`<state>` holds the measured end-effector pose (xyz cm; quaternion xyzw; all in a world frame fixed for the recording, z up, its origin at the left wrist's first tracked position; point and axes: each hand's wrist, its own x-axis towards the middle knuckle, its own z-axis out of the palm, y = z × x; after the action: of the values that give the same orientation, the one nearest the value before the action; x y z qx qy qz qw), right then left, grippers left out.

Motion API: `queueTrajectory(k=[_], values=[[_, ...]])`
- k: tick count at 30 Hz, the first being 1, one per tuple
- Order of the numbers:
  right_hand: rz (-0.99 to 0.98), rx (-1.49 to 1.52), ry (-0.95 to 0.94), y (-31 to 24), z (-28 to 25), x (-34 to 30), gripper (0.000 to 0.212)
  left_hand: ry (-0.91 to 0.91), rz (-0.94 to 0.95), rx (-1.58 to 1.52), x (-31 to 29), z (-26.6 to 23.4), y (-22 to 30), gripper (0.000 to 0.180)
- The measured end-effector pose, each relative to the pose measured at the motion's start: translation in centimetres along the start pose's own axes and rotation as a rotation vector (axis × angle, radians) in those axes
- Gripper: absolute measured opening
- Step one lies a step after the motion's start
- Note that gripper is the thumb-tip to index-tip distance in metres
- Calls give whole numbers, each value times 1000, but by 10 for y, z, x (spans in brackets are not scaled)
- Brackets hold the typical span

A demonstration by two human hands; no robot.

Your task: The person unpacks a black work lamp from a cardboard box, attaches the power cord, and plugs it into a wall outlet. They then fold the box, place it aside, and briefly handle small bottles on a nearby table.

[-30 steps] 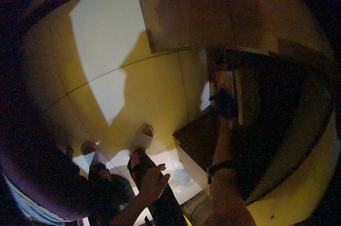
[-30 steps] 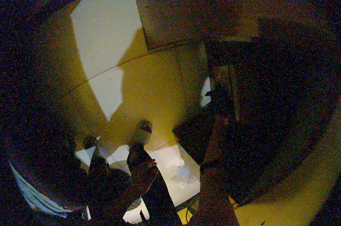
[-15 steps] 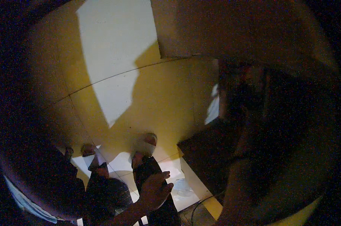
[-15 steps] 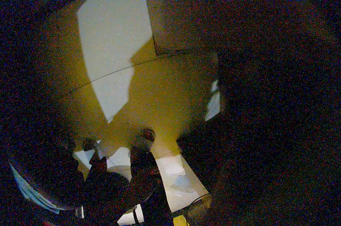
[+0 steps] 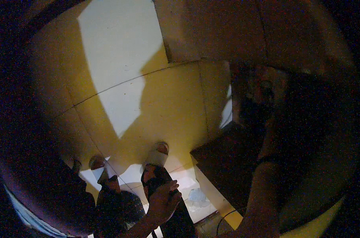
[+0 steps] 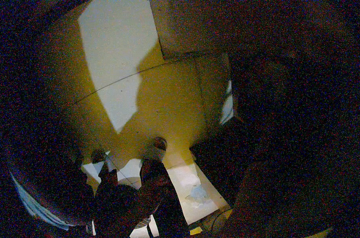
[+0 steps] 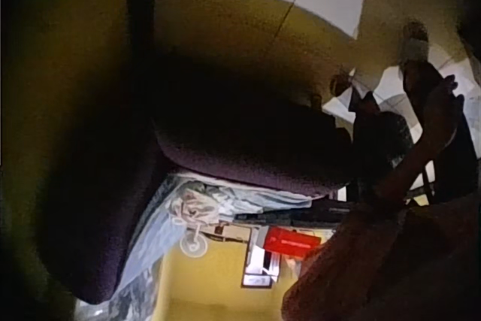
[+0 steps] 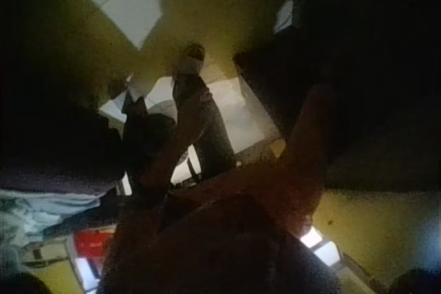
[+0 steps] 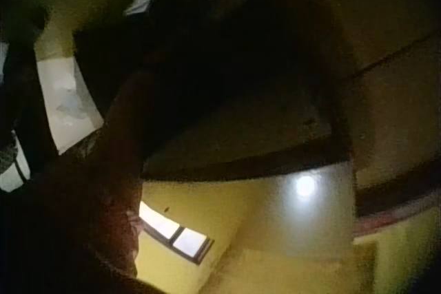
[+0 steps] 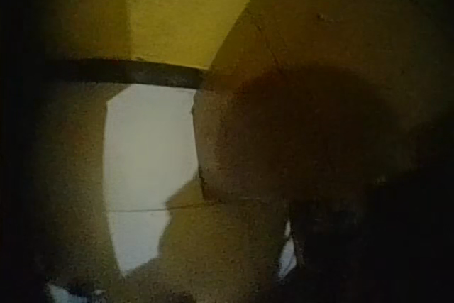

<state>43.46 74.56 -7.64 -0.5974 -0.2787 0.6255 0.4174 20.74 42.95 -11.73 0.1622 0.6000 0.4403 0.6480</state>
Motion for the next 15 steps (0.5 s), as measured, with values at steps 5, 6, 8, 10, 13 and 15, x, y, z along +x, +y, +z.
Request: queueTrajectory(k=[5,6,8,10,13,15], values=[[6,-46,14,-3,-5,1,54,-58,-27,66,4,-8,12,39],[7,-60,10,-3,-6,3,55,-61,-15,91,1,-14,15,39],[10,-87,-1,-1,-7,6,55,-18,-18,53,-3,-22,16,34],[20,-113,-10,3,-11,10,55,64,-59,-60,-5,-25,12,33],[32,-140,-26,9,-20,25,55,81,-75,-64,9,-15,3,31],[36,-168,-21,9,-24,33,55,43,-69,-50,22,-4,2,32]])
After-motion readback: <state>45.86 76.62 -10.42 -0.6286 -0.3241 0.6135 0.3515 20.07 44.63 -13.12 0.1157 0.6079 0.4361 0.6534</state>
